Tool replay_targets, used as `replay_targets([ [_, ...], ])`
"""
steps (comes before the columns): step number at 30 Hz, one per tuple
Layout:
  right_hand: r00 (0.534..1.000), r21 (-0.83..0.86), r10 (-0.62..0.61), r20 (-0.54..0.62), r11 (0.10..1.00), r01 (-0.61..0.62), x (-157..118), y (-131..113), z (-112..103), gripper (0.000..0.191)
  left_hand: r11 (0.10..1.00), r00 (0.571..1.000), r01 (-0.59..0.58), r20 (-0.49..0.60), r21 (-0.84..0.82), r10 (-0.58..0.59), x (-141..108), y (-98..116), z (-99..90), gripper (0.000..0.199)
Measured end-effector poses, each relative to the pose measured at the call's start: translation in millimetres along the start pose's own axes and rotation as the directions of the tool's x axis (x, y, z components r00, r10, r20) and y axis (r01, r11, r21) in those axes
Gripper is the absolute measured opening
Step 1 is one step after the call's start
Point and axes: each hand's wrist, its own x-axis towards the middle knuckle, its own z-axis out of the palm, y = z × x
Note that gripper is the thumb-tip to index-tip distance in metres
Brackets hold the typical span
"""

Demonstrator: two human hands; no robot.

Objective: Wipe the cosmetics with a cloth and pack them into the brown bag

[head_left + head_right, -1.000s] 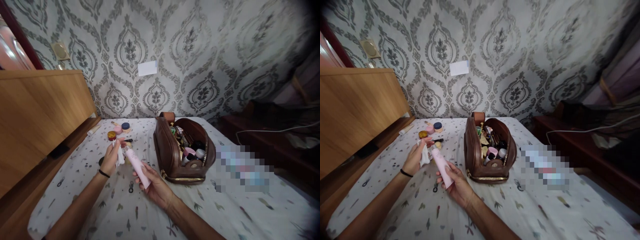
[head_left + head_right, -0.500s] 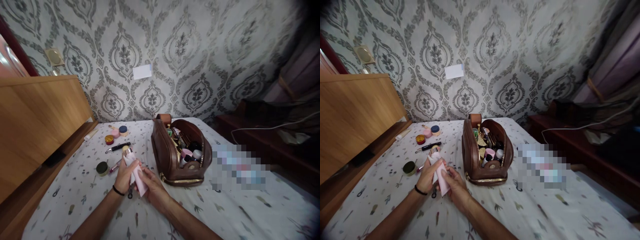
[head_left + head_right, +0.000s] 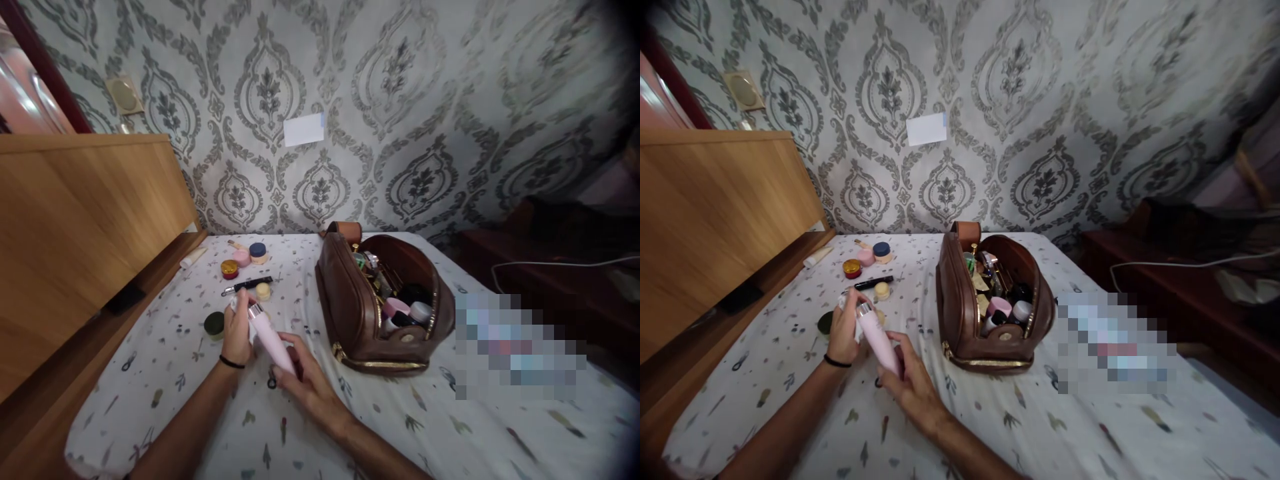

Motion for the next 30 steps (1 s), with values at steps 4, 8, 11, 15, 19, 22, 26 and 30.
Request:
replay_targets([
  [4,0.993,0.278,0.053,0.107,0.957,-0.081,3.7,-1.6,0.8,0.05,1.0,0.999,0.003,0.042,-0.017,-0.002,-1.0,4.0,-1.2,0.051],
  [8,0.992,0.548,0.109,0.06,0.828,-0.124,8.6,2.4,3.6,0.048,0.978,0.954,-0.199,0.243,0.067,0.177,-16.4,-3.8,0.9,0.042],
  [11,0.988,0.621,0.149,-0.039,0.779,-0.093,10.1,4.7,2.3,0.043,0.909,0.888,-0.378,0.346,0.173,0.303,-27.9,-11.0,3.7,0.05],
  [15,0.987,0.632,0.16,-0.027,0.768,-0.107,9.3,2.3,0.1,0.041,0.865,0.873,-0.438,0.349,0.246,0.342,-29.4,-11.9,4.0,0.049],
  [19,0.981,0.656,0.177,0.084,0.731,-0.188,7.0,-1.6,0.9,0.046,0.916,0.933,-0.322,0.244,0.239,0.264,-15.4,-5.1,-2.6,0.024],
  [22,0.973,0.659,0.198,0.121,0.717,-0.228,5.9,-1.7,2.2,0.048,0.959,0.97,-0.199,0.181,0.2,0.164,-3.7,-3.7,-8.5,0.04],
  [26,0.965,0.666,0.23,0.122,0.702,-0.252,6.1,-1.2,2.0,0.052,0.972,0.984,-0.129,0.144,0.197,0.101,1.6,-7.3,-9.9,0.048],
  [30,0.971,0.701,0.217,0.102,0.677,-0.225,8.0,-1.7,-0.7,0.052,0.978,0.946,-0.183,0.288,0.098,0.148,-8.4,-8.4,-4.3,0.037],
])
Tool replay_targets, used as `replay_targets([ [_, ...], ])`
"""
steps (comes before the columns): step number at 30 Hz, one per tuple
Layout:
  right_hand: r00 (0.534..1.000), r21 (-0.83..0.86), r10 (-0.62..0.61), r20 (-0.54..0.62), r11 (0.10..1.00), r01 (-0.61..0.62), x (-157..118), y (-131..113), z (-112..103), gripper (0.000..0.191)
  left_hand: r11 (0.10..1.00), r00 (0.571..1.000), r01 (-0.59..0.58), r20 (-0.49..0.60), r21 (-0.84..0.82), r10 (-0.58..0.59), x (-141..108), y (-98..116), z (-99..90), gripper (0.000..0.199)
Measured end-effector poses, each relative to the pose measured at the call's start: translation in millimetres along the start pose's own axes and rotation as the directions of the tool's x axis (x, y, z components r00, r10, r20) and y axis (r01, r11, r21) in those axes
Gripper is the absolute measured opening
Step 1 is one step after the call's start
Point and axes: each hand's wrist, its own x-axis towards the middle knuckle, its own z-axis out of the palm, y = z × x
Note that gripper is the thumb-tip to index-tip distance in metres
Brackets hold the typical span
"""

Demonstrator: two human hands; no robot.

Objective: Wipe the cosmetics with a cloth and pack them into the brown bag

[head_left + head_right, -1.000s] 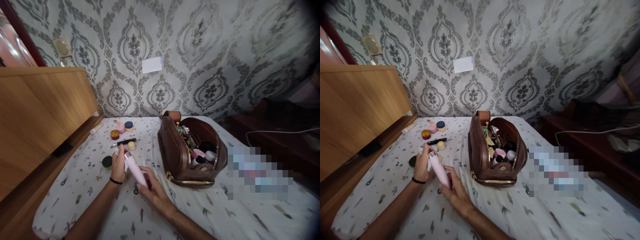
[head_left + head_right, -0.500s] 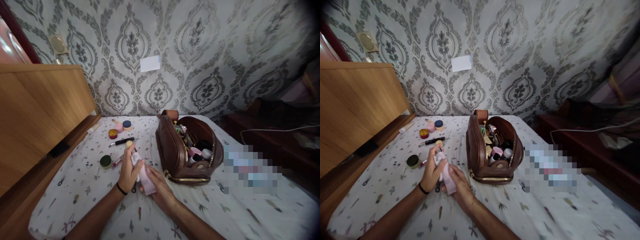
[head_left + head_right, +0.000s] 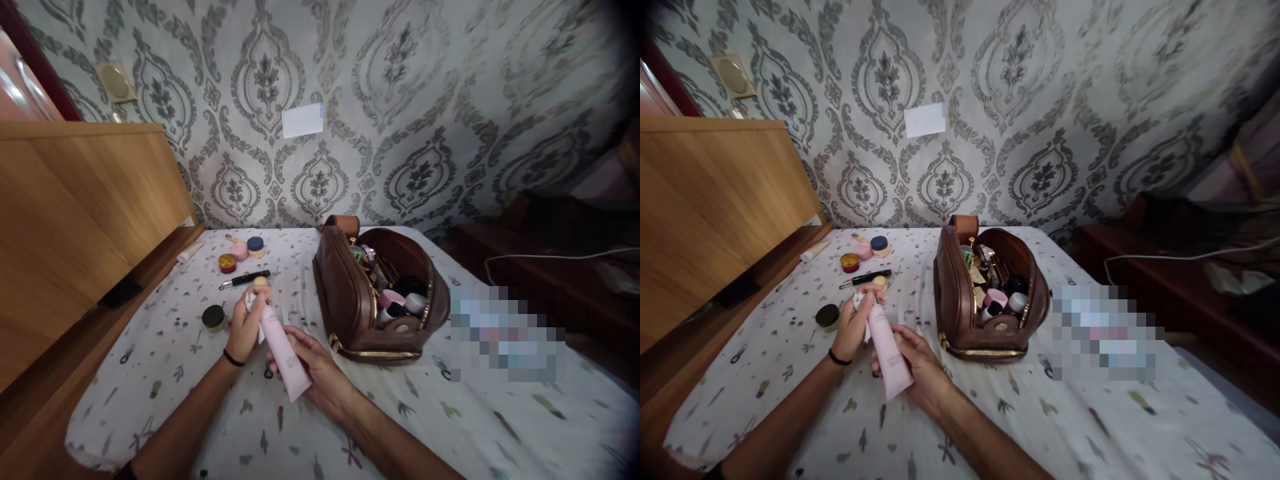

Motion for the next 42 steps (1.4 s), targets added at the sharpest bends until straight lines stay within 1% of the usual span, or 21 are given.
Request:
replay_targets([
  [2,0.999,0.028,-0.016,-0.03,0.999,0.017,1.3,-0.5,-1.8,0.047,0.996,0.992,-0.08,0.103,0.043,0.075,-5.9,2.6,4.4,0.037],
  [4,0.998,0.025,-0.014,-0.056,1.0,0.015,2.1,0.0,-3.5,0.042,0.986,0.982,-0.128,0.154,0.109,0.11,-9.7,4.7,6.8,0.039],
  [6,0.998,-0.013,-0.009,-0.068,1.0,0.008,1.7,0.6,-3.8,0.04,0.982,0.988,-0.12,0.114,0.147,0.104,-9.5,5.4,6.4,0.031],
  [8,0.999,-0.088,-0.013,-0.052,0.996,0.009,-0.4,0.4,-2.3,0.041,0.986,0.997,-0.071,0.022,0.148,0.068,-5.4,4.7,3.3,0.024],
  [11,0.998,-0.247,-0.048,0.052,0.967,0.059,-4.8,-1.6,1.4,0.043,0.995,0.998,-0.007,-0.066,0.1,0.014,3.0,2.1,-3.0,0.034],
  [13,0.992,-0.322,-0.05,0.12,0.943,0.086,-6.7,-2.9,2.6,0.047,0.999,0.996,0.018,-0.084,0.051,-0.014,6.6,0.1,-5.3,0.038],
  [14,0.99,-0.335,-0.046,0.13,0.938,0.087,-7.0,-3.1,2.6,0.047,0.999,0.996,0.023,-0.086,0.03,-0.02,7.2,-0.7,-5.4,0.039],
  [16,0.993,-0.319,-0.026,0.114,0.946,0.061,-6.3,-2.5,1.5,0.045,0.999,0.997,0.033,-0.068,-0.01,-0.033,6.0,-1.3,-3.5,0.038],
  [19,0.998,-0.205,0.001,0.057,0.979,0.011,-3.3,-1.0,-1.1,0.041,0.998,1.0,0.017,0.027,-0.061,-0.015,-0.6,0.7,2.3,0.033],
  [21,0.999,-0.107,0.018,0.035,0.994,-0.015,-1.4,-0.8,-2.2,0.039,0.999,0.994,-0.017,0.107,-0.034,0.021,-5.9,3.6,6.0,0.031],
  [23,0.999,-0.046,0.03,0.042,0.999,-0.028,-0.4,-1.6,-2.3,0.037,0.998,0.987,-0.047,0.154,0.037,0.041,-9.5,6.4,8.1,0.032],
  [25,0.998,-0.038,0.04,0.058,0.999,-0.037,-0.6,-2.7,-1.5,0.037,0.992,0.991,-0.067,0.125,0.106,0.054,-9.9,7.9,7.9,0.027],
  [27,0.996,-0.068,0.043,0.072,0.997,-0.038,-2.0,-3.3,0.1,0.04,0.988,0.997,-0.069,0.036,0.141,0.065,-6.8,7.2,5.4,0.021],
  [30,0.994,-0.11,0.034,0.103,0.994,-0.023,-5.0,-2.1,2.0,0.047,0.992,0.998,-0.011,-0.055,0.126,0.019,1.4,1.9,-0.8,0.032],
  [32,0.992,-0.122,0.038,0.12,0.992,-0.023,-6.2,-0.2,2.4,0.051,0.995,0.997,0.037,-0.075,0.097,-0.029,5.7,-2.4,-4.3,0.039],
  [34,0.992,-0.118,0.042,0.116,0.993,-0.029,-6.2,1.4,2.3,0.049,0.995,0.996,0.051,-0.076,0.091,-0.044,6.7,-5.2,-5.1,0.042],
  [36,0.995,-0.1,0.036,0.093,0.995,-0.027,-5.3,1.9,2.0,0.046,0.994,0.999,0.021,-0.041,0.111,-0.016,3.2,-5.1,-2.5,0.038],
  [37,0.997,-0.09,0.029,0.078,0.996,-0.022,-4.7,1.7,1.9,0.045,0.991,1.0,-0.014,-0.015,0.131,0.016,0.1,-4.2,-0.2,0.034],
  [39,0.999,-0.076,0.004,0.041,0.997,-0.001,-3.5,0.7,1.5,0.045,0.975,0.992,-0.119,0.052,0.19,0.111,-7.3,-1.3,5.1,0.029],
  [41,1.0,-0.074,-0.029,0.006,0.997,0.029,-2.7,-0.5,0.9,0.044,0.941,0.972,-0.226,0.12,0.252,0.202,-13.1,1.3,9.1,0.033],
  [42,0.999,-0.078,-0.038,-0.003,0.996,0.037,-2.5,-0.9,0.6,0.044,0.928,0.964,-0.256,0.14,0.27,0.225,-14.2,2.0,9.8,0.034],
])
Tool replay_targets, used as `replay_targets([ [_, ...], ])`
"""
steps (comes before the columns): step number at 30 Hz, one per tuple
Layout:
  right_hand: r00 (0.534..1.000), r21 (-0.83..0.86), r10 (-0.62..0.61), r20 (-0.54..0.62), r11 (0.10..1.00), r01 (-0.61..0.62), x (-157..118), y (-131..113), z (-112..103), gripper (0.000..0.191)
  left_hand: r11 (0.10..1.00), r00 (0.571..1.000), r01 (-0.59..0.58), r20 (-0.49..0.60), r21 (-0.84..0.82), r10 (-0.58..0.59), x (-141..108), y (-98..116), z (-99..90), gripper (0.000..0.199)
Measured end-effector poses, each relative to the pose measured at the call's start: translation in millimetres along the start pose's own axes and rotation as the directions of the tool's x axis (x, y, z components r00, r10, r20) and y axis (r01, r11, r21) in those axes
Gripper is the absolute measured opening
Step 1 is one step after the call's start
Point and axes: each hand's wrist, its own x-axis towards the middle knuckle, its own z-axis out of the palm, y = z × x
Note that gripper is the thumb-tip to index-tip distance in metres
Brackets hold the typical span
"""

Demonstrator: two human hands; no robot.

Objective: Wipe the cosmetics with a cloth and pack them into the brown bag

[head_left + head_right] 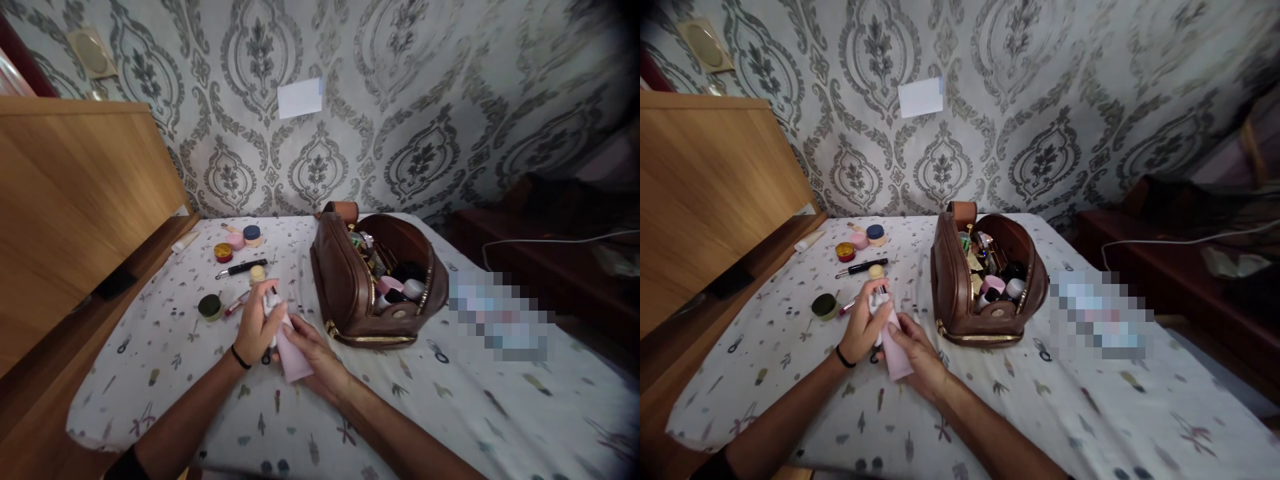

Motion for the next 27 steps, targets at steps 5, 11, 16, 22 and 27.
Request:
replay_targets([
  [5,0.996,-0.006,0.083,0.022,0.997,-0.083,0.3,-0.3,0.3,0.048,0.974,0.977,0.177,-0.09,-0.144,-0.191,9.6,-7.7,-6.8,0.026],
  [11,0.993,0.046,0.109,0.039,0.993,-0.111,1.4,-1.9,1.8,0.049,0.704,0.881,0.392,0.022,-0.593,-0.472,15.4,-0.6,-6.3,0.043],
  [16,0.994,0.107,0.106,-0.017,0.989,-0.104,3.9,-2.3,-1.3,0.052,0.397,0.811,0.521,0.294,-0.756,-0.505,7.8,15.9,-0.9,0.051],
  [22,0.994,0.038,0.103,-0.033,0.994,-0.102,3.8,-0.5,-0.6,0.053,0.299,0.797,0.509,0.311,-0.807,-0.518,9.0,9.4,-2.2,0.038],
  [27,0.987,-0.031,0.156,0.049,0.988,-0.155,3.1,3.7,-3.8,0.055,0.22,0.782,0.395,0.201,-0.892,-0.589,22.1,-0.2,-15.5,0.03],
])
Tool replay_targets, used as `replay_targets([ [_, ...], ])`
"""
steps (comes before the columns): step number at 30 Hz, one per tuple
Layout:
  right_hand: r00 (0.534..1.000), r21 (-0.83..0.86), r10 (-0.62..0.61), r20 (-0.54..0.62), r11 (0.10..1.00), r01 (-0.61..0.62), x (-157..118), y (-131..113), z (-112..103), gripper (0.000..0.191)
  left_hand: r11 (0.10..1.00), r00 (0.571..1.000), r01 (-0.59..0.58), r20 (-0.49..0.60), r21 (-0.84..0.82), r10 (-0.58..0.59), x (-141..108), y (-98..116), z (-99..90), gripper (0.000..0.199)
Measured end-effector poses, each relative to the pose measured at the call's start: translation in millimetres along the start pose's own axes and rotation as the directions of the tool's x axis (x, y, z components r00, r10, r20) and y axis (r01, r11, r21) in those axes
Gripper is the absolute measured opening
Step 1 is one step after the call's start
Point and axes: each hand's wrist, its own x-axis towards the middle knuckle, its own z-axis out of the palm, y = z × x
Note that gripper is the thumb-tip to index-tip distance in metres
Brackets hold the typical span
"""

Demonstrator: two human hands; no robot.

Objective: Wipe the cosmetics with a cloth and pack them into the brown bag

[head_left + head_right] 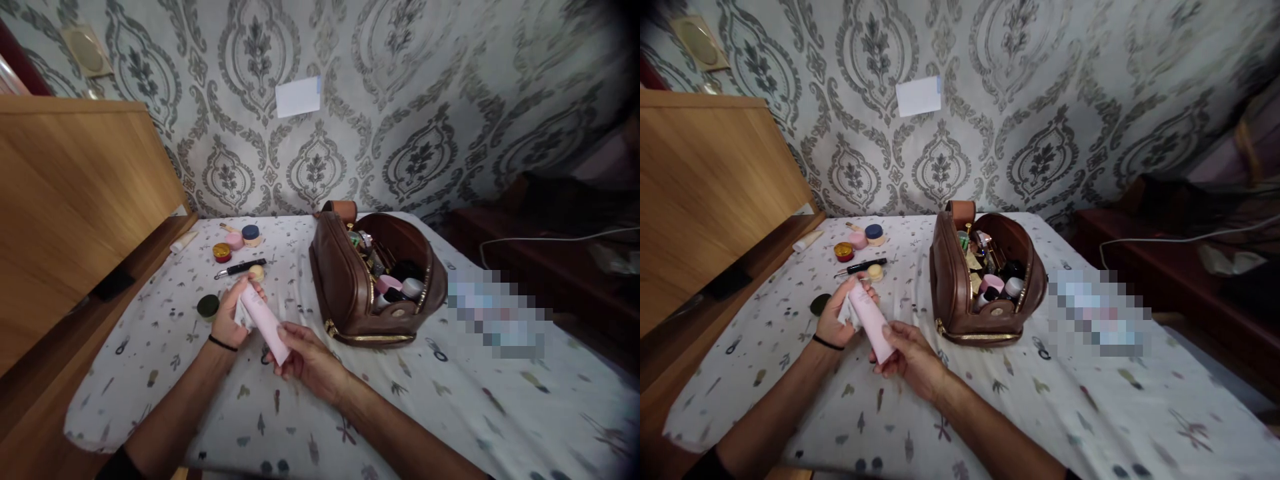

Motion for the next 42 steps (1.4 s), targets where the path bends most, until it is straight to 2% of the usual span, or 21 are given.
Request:
replay_targets([
  [5,0.998,-0.052,-0.057,-0.013,0.997,0.056,3.9,3.2,-2.3,0.057,0.999,0.999,0.034,-0.016,-0.032,-0.034,-4.0,-1.6,1.9,0.035],
  [9,0.983,-0.093,-0.181,-0.039,0.98,0.176,4.7,1.7,-2.6,0.052,0.991,0.991,0.114,0.056,0.064,-0.118,-16.8,-20.7,7.6,0.046],
  [12,0.972,-0.115,-0.225,-0.067,0.969,0.217,4.5,0.8,-2.9,0.047,0.978,0.985,0.127,0.098,0.163,-0.144,-19.7,-29.4,9.3,0.049],
  [15,0.973,-0.161,-0.22,-0.069,0.965,0.206,4.1,0.3,-2.4,0.047,0.967,0.98,0.092,0.15,0.238,-0.13,-15.4,-24.7,7.1,0.046],
  [17,0.966,-0.256,-0.247,-0.072,0.941,0.221,2.9,-0.8,-1.8,0.045,0.946,0.968,0.056,0.214,0.32,-0.13,-11.7,-15.1,3.9,0.042],
  [19,0.951,-0.381,-0.302,-0.07,0.889,0.254,0.7,-2.8,-1.5,0.044,0.886,0.957,-0.021,0.266,0.462,-0.117,-9.8,-2.9,0.6,0.039],
  [21,0.932,-0.452,-0.356,-0.069,0.844,0.289,-2.0,-5.7,-1.2,0.046,0.745,0.949,-0.162,0.308,0.647,-0.061,-10.1,8.4,-1.6,0.036],
  [22,0.924,-0.452,-0.376,-0.071,0.838,0.306,-3.5,-7.3,-1.0,0.046,0.633,0.942,-0.246,0.335,0.734,-0.023,-10.9,12.7,-2.1,0.033],
  [25,0.9,-0.376,-0.429,-0.076,0.849,0.372,-7.2,-12.3,0.4,0.05,0.165,0.89,-0.456,0.452,0.875,0.061,-14.0,17.5,-1.7,0.023],
  [28,0.87,-0.378,-0.488,-0.07,0.82,0.43,-9.5,-17.0,1.6,0.052,-0.298,0.791,-0.577,0.611,0.76,0.029,-15.5,12.9,-1.3,0.014],
  [30,0.852,-0.425,-0.518,-0.078,0.79,0.441,-10.1,-19.3,1.6,0.052,-0.488,0.709,-0.624,0.705,0.61,-0.026,-15.9,8.9,-2.1,0.01],
  [32,0.844,-0.481,-0.528,-0.098,0.767,0.424,-9.6,-20.4,1.0,0.05,-0.601,0.645,-0.637,0.761,0.483,-0.072,-16.4,6.0,-3.0,0.011],
  [34,0.84,-0.517,-0.53,-0.117,0.755,0.404,-8.4,-20.5,0.1,0.044,-0.666,0.611,-0.628,0.785,0.403,-0.101,-17.8,3.6,-3.1,0.012],
  [36,0.838,-0.532,-0.534,-0.115,0.746,0.402,-7.0,-19.9,-0.6,0.04,-0.69,0.601,-0.622,0.791,0.371,-0.116,-20.2,0.4,-2.1,0.015],
  [38,0.835,-0.536,-0.541,-0.101,0.737,0.412,-6.2,-19.2,-0.9,0.037,-0.675,0.6,-0.636,0.789,0.374,-0.128,-22.7,-3.7,-0.4,0.022],
  [40,0.833,-0.541,-0.545,-0.092,0.73,0.418,-6.0,-18.7,-0.8,0.035,-0.649,0.608,-0.653,0.781,0.39,-0.143,-24.0,-7.1,0.5,0.032],
  [42,0.837,-0.522,-0.539,-0.099,0.744,0.417,-6.0,-18.6,-0.4,0.034,-0.646,0.623,-0.65,0.768,0.4,-0.151,-22.9,-7.4,-0.2,0.033],
])
